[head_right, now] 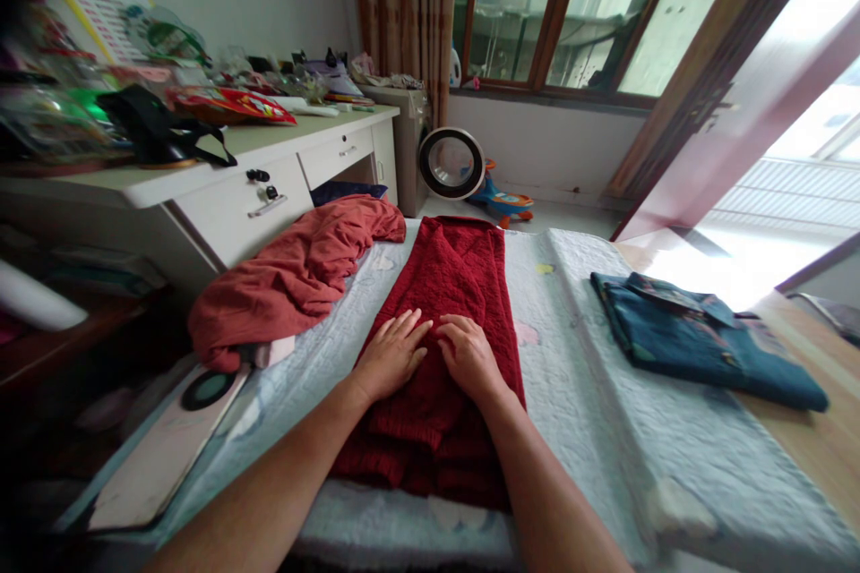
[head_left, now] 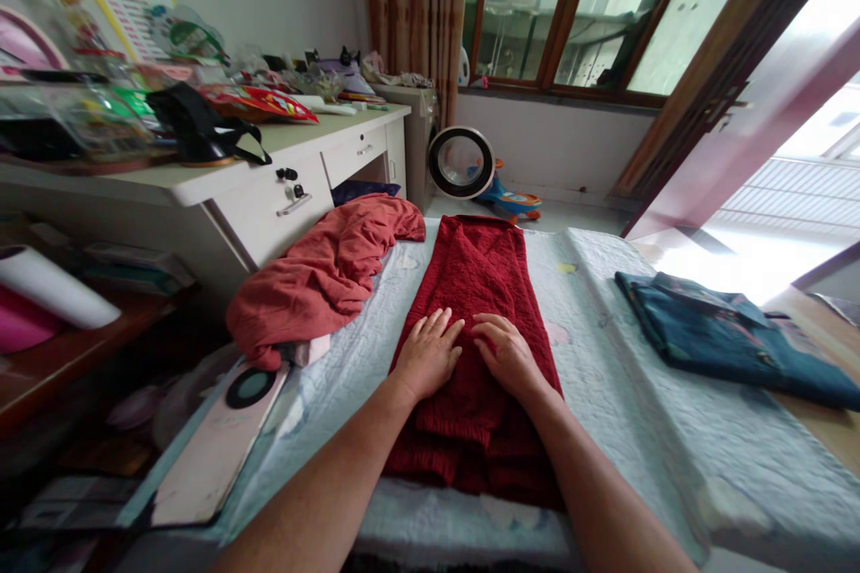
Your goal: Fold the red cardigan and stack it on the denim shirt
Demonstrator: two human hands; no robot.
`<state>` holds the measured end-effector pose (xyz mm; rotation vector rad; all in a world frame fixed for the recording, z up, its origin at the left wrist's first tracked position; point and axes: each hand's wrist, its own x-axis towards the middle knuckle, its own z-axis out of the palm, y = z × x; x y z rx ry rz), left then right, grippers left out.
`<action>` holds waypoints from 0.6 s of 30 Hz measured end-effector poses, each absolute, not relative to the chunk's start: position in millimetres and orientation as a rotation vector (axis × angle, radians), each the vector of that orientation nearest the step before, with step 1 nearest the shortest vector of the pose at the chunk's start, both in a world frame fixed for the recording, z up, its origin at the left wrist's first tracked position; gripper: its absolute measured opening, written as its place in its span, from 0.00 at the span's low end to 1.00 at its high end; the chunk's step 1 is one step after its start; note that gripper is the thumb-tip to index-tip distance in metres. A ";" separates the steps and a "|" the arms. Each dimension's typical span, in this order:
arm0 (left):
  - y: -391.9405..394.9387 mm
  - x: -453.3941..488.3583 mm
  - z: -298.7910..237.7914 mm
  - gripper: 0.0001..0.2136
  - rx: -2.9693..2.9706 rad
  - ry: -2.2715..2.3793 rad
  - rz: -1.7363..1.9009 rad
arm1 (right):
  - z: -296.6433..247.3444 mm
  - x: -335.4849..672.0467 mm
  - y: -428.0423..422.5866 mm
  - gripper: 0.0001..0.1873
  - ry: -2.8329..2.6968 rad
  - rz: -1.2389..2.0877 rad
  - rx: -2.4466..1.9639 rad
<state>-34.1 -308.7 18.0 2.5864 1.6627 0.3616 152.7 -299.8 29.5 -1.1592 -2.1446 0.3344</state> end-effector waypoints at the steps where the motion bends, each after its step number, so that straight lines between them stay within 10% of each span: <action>1: -308.6 -34.1 17.9 0.24 2.585 1.662 0.361 | 29.5 152.4 -300.0 0.10 -2.159 0.354 -1.149; 18: -308.5 -34.2 18.3 0.23 2.584 1.657 0.367 | 26.5 152.9 -300.9 0.10 -2.332 0.312 -1.334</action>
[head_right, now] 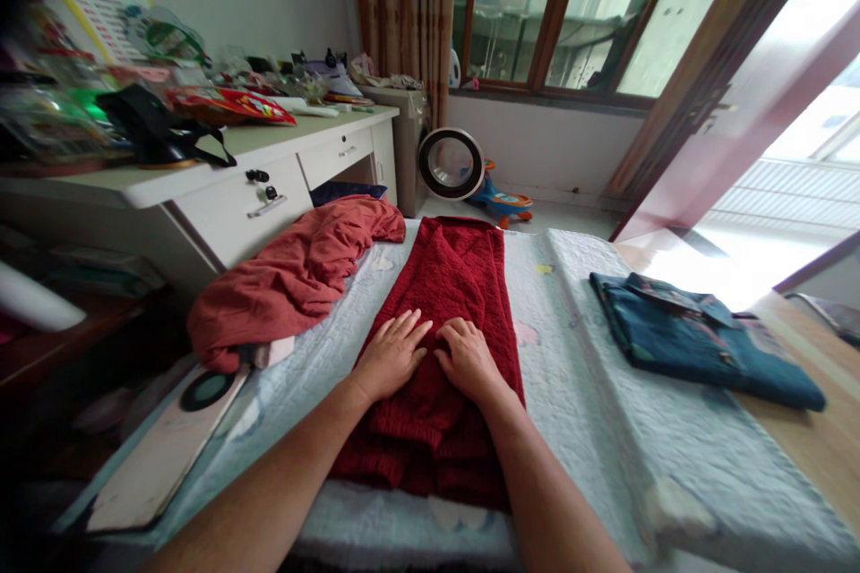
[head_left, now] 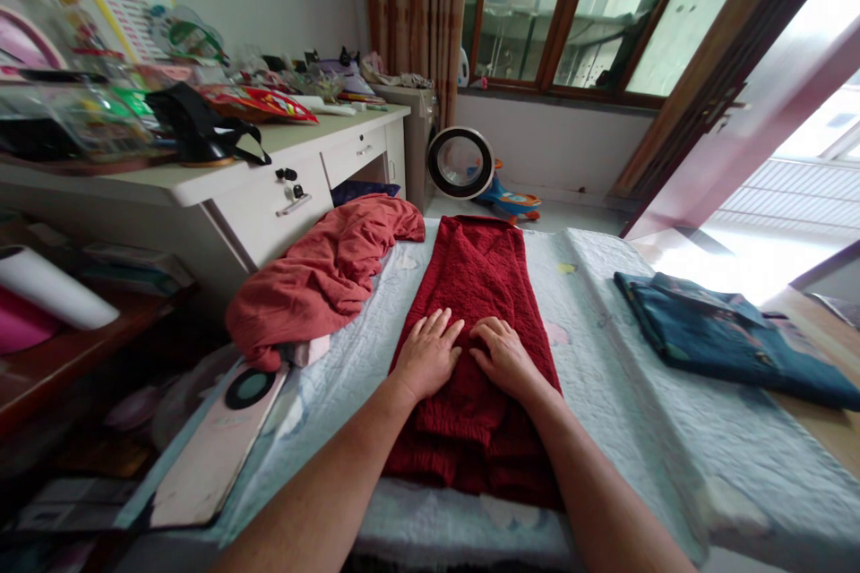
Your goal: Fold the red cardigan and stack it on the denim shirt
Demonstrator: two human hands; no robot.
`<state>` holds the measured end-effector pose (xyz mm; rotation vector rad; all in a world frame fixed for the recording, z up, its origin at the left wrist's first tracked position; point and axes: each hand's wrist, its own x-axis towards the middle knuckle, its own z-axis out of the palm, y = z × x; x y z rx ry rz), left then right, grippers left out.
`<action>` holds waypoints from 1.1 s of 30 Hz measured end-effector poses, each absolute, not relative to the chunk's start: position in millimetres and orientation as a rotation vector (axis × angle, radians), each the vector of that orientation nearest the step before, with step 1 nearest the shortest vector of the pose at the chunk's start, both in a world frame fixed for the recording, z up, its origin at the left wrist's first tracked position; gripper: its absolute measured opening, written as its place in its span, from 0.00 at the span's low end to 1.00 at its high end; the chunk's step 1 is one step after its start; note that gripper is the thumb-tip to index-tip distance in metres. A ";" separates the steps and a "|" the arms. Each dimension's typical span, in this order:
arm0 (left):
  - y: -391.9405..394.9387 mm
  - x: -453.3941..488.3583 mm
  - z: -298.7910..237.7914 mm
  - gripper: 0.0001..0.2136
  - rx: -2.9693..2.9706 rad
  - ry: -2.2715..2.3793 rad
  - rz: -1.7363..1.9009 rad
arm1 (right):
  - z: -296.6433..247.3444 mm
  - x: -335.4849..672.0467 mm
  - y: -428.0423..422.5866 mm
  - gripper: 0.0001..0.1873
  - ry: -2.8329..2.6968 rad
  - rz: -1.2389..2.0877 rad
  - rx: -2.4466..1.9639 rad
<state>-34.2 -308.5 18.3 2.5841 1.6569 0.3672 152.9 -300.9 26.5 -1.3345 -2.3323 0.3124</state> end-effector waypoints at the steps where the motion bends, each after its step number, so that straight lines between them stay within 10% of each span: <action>1: -308.5 -34.2 18.4 0.23 2.583 1.656 0.367 | 26.2 153.1 -301.0 0.11 -2.333 0.316 -1.332; 33: -308.8 -33.3 19.0 0.24 2.577 1.669 0.363 | 29.0 163.7 -303.3 0.47 -2.566 0.385 -1.407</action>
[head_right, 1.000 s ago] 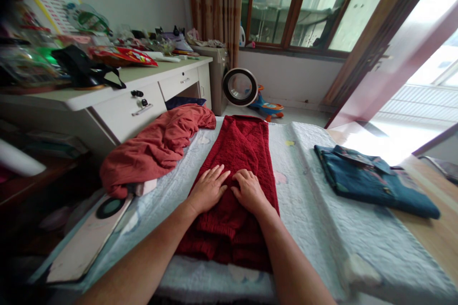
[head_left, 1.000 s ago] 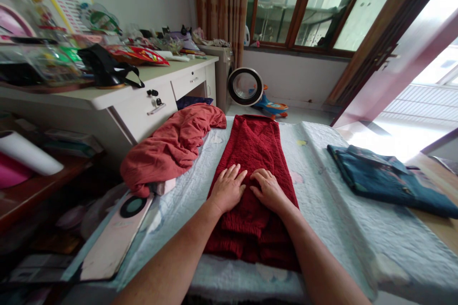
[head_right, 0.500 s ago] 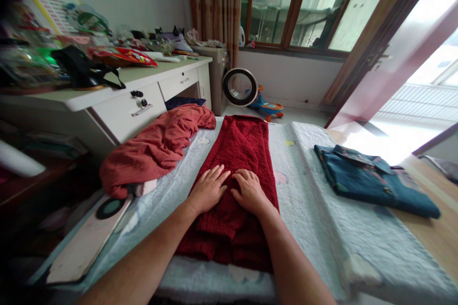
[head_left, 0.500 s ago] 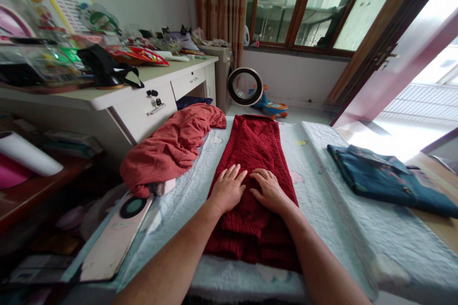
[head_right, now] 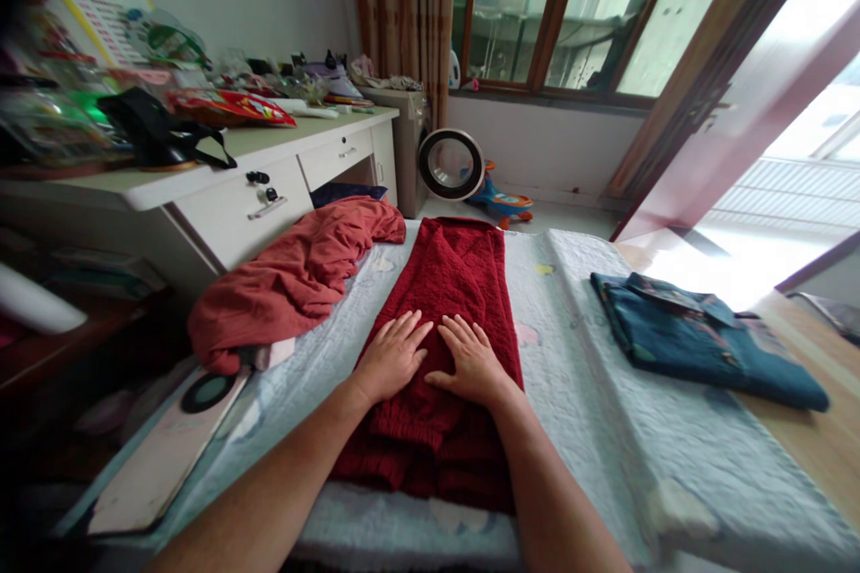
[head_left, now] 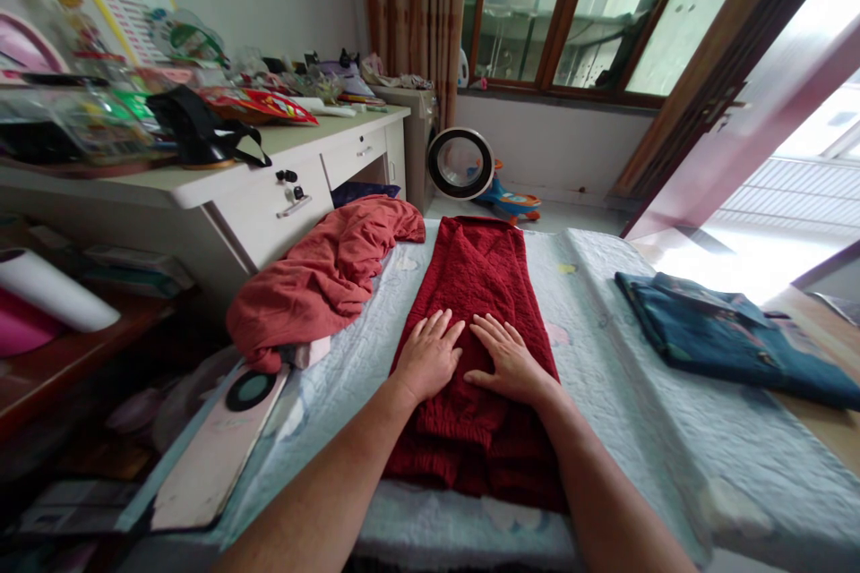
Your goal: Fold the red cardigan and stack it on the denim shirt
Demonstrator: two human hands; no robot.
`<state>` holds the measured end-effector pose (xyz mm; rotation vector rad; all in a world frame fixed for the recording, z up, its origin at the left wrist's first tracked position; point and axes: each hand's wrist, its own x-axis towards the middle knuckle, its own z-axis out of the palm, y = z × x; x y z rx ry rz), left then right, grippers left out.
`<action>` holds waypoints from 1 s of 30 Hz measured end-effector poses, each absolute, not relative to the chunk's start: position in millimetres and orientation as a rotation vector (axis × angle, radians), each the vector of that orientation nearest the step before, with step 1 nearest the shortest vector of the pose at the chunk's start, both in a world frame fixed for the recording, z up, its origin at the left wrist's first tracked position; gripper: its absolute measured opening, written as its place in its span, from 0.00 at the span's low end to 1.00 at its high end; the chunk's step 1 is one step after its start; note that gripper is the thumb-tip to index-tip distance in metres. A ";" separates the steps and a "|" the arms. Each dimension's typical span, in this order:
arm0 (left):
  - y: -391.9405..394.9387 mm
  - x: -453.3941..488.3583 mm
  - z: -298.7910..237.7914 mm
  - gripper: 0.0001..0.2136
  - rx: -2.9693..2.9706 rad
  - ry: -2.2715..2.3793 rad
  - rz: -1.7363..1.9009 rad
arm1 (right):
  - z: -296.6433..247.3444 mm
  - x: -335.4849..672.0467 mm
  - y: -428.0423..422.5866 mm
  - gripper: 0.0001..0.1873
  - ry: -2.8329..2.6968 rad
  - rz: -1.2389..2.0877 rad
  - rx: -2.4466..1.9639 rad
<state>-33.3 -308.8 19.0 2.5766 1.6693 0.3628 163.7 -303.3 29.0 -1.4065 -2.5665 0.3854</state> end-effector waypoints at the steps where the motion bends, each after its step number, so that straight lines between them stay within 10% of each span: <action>1: -308.9 -33.1 19.3 0.24 2.575 1.672 0.361 | 29.1 163.9 -303.8 0.49 -2.573 0.388 -1.406; 10: -309.3 -32.5 20.8 0.24 2.573 1.673 0.343 | 32.1 164.0 -306.1 0.54 -2.538 0.442 -1.372; 18: -309.1 -34.6 20.3 0.24 2.576 1.655 0.351 | 34.4 158.6 -306.2 0.22 -2.225 0.366 -1.164; 30: -308.2 -33.3 18.9 0.24 2.575 1.671 0.329 | 24.5 155.3 -306.8 0.38 -2.516 0.413 -1.347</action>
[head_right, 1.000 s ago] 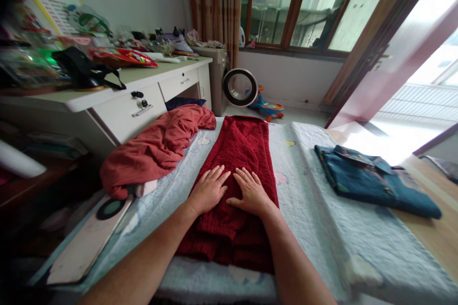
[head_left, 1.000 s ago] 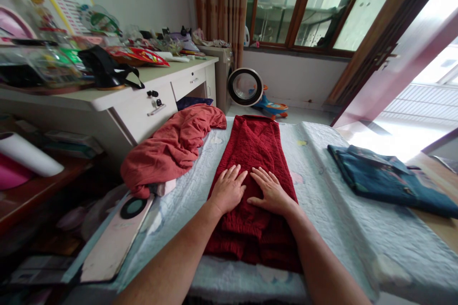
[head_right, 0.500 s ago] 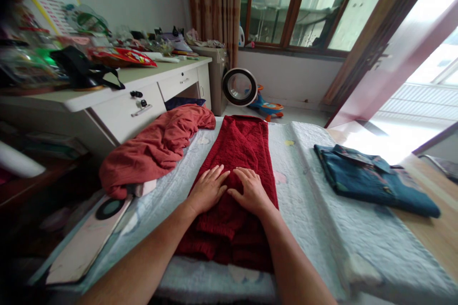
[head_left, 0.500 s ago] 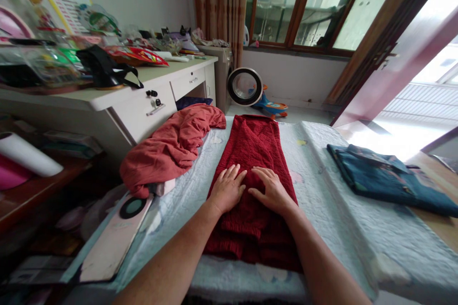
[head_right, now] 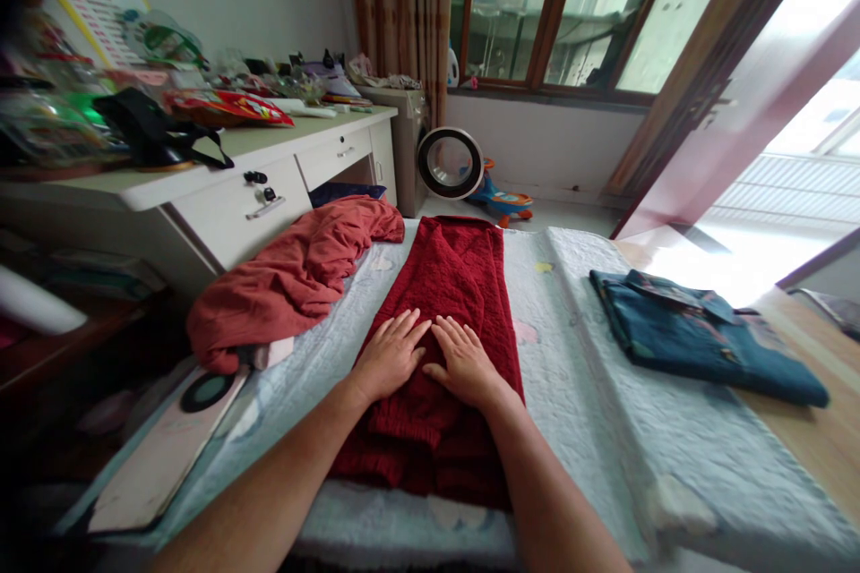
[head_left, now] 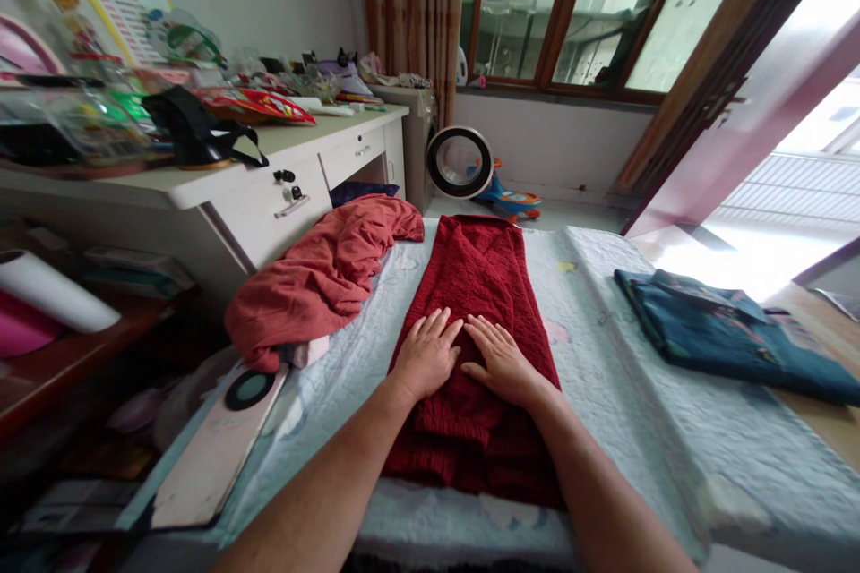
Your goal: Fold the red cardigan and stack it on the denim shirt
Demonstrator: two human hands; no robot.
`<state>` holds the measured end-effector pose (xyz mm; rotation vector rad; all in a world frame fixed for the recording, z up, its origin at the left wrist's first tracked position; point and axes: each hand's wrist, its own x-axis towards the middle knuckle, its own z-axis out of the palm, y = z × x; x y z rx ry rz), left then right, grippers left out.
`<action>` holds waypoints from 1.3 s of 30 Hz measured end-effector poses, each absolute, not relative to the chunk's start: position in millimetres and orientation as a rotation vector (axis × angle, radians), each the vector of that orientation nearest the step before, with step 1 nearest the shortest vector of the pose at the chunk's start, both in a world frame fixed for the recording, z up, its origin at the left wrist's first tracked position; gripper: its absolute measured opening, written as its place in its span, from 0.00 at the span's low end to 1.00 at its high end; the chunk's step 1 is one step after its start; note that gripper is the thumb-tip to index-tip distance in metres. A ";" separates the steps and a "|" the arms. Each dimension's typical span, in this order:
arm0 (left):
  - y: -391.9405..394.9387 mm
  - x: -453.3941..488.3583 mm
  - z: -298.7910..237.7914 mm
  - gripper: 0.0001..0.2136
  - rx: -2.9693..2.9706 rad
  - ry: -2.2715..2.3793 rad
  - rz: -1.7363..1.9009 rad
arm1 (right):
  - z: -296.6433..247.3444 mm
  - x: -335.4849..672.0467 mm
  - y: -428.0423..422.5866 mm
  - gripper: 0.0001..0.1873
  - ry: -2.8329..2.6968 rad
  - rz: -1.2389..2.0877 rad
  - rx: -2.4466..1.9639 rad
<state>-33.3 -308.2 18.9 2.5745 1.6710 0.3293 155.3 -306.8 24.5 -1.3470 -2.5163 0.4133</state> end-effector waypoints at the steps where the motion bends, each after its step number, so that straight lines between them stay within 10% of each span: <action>1: -308.1 -33.3 18.7 0.24 2.577 1.671 0.332 | 24.7 155.5 -306.8 0.39 -2.527 0.410 -1.352; 16: -306.9 -33.9 16.8 0.24 2.583 1.667 0.335 | 26.9 155.8 -310.4 0.47 -2.489 0.375 -1.419; 25: -306.8 -35.4 16.3 0.24 2.595 1.657 0.340 | 36.2 157.6 -308.6 0.04 -2.242 0.400 -1.270; 39: -307.6 -34.7 18.4 0.23 2.586 1.665 0.336 | 34.2 162.1 -307.4 0.15 -2.291 0.432 -1.260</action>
